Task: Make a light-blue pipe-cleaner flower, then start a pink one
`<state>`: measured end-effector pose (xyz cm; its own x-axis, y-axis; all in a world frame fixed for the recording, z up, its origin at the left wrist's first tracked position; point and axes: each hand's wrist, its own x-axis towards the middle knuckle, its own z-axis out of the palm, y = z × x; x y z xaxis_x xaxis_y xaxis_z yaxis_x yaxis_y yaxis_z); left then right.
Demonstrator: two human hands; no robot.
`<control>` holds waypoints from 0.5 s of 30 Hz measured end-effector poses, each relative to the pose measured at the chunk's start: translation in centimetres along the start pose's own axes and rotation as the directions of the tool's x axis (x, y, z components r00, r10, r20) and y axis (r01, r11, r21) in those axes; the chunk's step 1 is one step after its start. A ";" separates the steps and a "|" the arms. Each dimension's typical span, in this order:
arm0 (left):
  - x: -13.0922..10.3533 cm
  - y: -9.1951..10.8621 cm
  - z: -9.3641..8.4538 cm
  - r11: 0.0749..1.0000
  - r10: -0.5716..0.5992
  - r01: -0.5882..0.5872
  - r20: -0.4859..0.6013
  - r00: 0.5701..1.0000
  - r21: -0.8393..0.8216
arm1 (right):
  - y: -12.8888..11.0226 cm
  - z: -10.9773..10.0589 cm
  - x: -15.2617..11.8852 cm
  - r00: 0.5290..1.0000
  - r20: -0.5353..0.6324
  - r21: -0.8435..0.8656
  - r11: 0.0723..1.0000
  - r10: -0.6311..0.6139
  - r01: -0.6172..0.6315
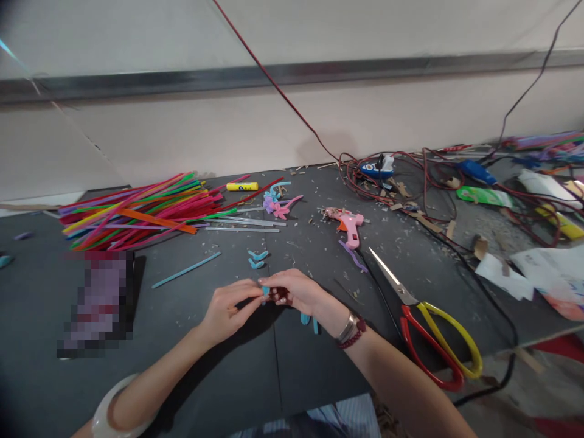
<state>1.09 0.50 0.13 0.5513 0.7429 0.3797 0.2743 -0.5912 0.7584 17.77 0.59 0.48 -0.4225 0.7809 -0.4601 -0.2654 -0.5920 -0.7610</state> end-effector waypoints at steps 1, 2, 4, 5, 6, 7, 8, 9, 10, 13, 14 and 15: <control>0.1 -0.1 -0.1 1.000 -0.026 0.026 -0.003 1.000 0.006 | -0.3 0.0 -0.1 0.999 -0.011 -0.040 0.998 -0.038 0.038; 0.2 -0.1 -0.1 0.998 -0.055 0.055 -0.005 0.998 0.012 | -0.6 0.0 -0.2 0.997 -0.027 -0.090 0.993 -0.079 0.076; 0.3 -0.3 -0.2 0.993 -0.110 0.110 -0.006 0.994 0.030 | -1.4 -0.1 -0.4 0.983 -0.082 -0.235 0.962 -0.163 0.139; 0.4 -0.4 -0.3 0.991 -0.129 0.129 -0.006 0.992 0.040 | -1.9 -0.2 -0.6 0.971 -0.118 -0.331 0.930 -0.208 0.159; 0.5 -0.5 -0.4 0.989 -0.140 0.140 -0.009 0.990 0.051 | -2.4 -0.4 -0.9 0.955 -0.151 -0.441 0.882 -0.255 0.166; 0.5 -0.7 -0.4 0.988 -0.143 0.144 -0.015 0.990 0.063 | -2.9 -0.8 -1.3 0.938 -0.169 -0.556 0.815 -0.303 0.163; 0.6 -0.8 -0.5 0.987 -0.142 0.143 -0.024 0.990 0.079 | -3.4 -1.2 -1.7 0.923 -0.169 -0.667 0.729 -0.345 0.151; 0.6 -1.0 -0.5 0.985 -0.139 0.141 -0.032 0.990 0.098 | -3.8 -1.7 -2.1 0.918 -0.146 -0.766 0.629 -0.368 0.130; 0.7 -1.2 -0.5 0.983 -0.137 0.140 -0.039 0.990 0.122 | -4.1 -2.3 -2.5 0.932 -0.104 -0.844 0.527 -0.347 0.101; 0.7 -1.8 -0.5 0.963 -0.146 0.153 -0.046 0.988 0.223 | -4.3 -4.1 -3.5 0.981 0.062 -0.949 0.294 -0.182 0.114; 0.6 -2.0 -0.5 0.953 -0.146 0.154 -0.047 0.988 0.260 | -4.2 -4.6 -3.6 0.982 0.119 -0.960 0.236 -0.149 0.152; 0.6 -2.2 -0.5 0.944 -0.144 0.151 -0.047 0.989 0.294 | -4.0 -4.9 -3.7 0.978 0.164 -0.964 0.189 -0.125 0.186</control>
<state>0.45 2.39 -1.10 0.4687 0.8340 0.2911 0.5739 -0.5380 0.6174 24.65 1.06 2.92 -0.5224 0.8055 -0.2797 0.7067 0.2255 -0.6706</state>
